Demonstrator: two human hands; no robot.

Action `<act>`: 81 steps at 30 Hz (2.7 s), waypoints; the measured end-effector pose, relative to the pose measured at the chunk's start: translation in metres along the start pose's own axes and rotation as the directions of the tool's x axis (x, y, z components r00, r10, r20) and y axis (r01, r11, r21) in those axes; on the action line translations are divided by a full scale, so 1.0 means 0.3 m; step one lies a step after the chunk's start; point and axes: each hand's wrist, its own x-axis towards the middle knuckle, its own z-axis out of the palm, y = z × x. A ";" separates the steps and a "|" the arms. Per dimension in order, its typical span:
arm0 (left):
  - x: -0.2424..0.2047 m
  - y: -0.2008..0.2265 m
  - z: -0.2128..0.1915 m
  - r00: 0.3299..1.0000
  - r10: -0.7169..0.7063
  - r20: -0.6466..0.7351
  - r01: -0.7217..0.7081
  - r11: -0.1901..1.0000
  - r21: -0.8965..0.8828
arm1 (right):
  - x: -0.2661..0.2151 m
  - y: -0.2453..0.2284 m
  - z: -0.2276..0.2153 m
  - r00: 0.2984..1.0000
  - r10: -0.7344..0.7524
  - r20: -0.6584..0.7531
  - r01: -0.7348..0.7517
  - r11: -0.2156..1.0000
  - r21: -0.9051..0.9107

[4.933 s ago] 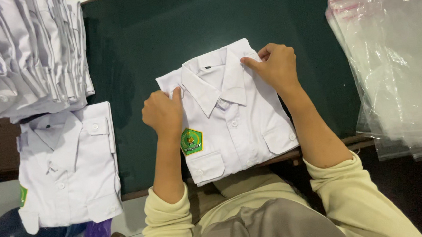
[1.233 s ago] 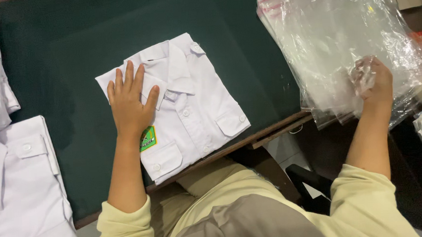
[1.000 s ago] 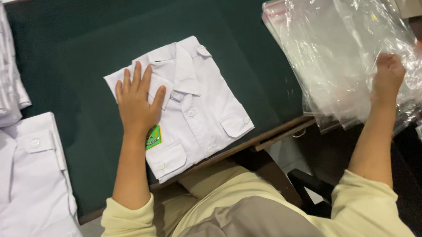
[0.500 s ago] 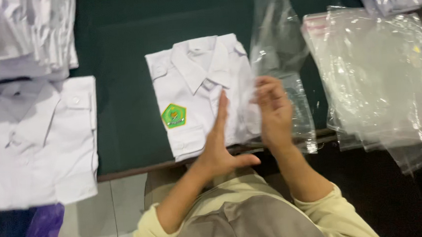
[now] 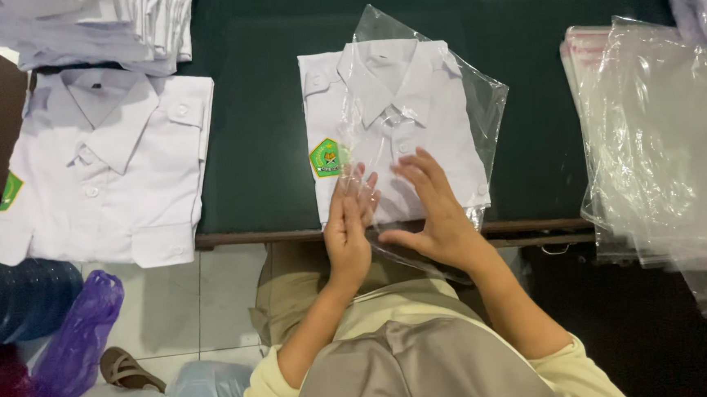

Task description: The person picks up folded white shirts from a stack, places each one into a clear plastic bag, seals the bag, and sets it aside.

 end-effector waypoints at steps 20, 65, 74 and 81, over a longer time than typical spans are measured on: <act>-0.049 -0.004 -0.075 0.994 -0.100 -0.033 0.099 0.994 -0.038 | -0.015 0.089 -0.028 0.977 -0.068 -0.204 0.086 0.993 0.080; 0.051 0.532 -0.197 0.785 0.612 -0.096 -0.503 0.721 0.477 | 0.124 0.214 -0.074 0.586 0.760 -0.279 -0.804 0.505 -0.313; 0.220 0.456 -0.042 0.846 0.250 0.471 -0.526 0.242 0.816 | 0.031 0.609 -0.057 0.616 0.731 -0.293 -0.779 0.513 -0.360; 0.321 0.181 -0.127 0.839 0.034 0.543 -0.537 -0.108 0.837 | -0.096 0.662 -0.379 0.677 0.691 -0.253 -0.709 0.518 -0.479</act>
